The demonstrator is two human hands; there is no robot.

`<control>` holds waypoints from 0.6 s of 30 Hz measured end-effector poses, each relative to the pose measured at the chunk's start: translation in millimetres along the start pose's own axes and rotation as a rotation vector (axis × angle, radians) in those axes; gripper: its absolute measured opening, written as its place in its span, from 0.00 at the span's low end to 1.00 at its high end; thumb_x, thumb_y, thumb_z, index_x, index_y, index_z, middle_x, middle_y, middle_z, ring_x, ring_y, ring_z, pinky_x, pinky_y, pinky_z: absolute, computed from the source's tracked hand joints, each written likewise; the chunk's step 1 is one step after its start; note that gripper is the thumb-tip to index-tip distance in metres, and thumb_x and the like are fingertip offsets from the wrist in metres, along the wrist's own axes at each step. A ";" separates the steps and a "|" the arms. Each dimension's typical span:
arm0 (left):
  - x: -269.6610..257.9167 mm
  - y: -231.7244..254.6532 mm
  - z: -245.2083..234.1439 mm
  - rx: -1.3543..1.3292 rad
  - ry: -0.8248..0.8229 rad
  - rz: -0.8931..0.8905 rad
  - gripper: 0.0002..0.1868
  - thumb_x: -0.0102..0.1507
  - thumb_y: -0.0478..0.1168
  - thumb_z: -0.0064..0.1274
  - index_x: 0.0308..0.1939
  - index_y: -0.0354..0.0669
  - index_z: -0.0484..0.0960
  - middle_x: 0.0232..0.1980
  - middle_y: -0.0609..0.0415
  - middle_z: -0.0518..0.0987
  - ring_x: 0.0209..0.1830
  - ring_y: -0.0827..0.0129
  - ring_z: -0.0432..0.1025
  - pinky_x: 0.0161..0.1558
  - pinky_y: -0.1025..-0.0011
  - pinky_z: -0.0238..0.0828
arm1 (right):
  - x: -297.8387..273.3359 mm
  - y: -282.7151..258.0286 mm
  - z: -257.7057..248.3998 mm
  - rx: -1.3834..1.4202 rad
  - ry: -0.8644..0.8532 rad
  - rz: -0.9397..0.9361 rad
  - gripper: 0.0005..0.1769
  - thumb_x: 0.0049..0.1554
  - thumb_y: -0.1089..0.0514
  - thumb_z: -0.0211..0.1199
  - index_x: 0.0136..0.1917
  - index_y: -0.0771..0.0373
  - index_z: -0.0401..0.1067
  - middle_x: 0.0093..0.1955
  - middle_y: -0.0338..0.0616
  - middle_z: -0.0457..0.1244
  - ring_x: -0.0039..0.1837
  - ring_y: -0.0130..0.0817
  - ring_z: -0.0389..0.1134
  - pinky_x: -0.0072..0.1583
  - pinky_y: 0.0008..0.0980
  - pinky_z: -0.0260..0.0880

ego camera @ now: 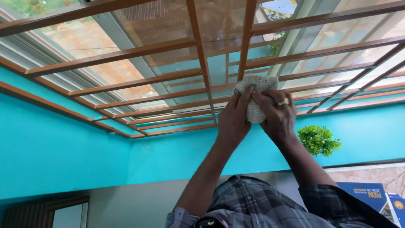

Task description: The person wipes a large glass window with a cloth, moving the cloth across the surface in repeated strokes. The person occasionally adjusts the cloth in their hands while continuing to wipe the window.

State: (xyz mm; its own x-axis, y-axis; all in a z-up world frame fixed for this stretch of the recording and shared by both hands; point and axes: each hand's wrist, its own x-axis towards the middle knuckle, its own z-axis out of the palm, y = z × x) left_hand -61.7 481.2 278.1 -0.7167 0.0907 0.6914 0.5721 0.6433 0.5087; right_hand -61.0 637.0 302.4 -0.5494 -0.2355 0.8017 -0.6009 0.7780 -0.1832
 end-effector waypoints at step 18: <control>-41.9 -12.2 0.7 0.297 0.071 -0.369 0.38 0.62 0.33 0.60 0.76 0.47 0.65 0.58 0.43 0.78 0.52 0.48 0.78 0.44 0.57 0.79 | -8.0 8.1 51.1 0.196 -0.371 -0.083 0.38 0.49 0.66 0.70 0.73 0.55 0.68 0.59 0.52 0.63 0.59 0.53 0.66 0.55 0.50 0.72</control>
State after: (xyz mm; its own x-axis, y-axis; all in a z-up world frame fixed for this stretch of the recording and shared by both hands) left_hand -38.9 470.0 242.5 -0.8160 -0.2302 0.5302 0.1383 0.8129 0.5657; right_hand -91.1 615.4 265.4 -0.6445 -0.5142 0.5659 -0.7313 0.6306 -0.2599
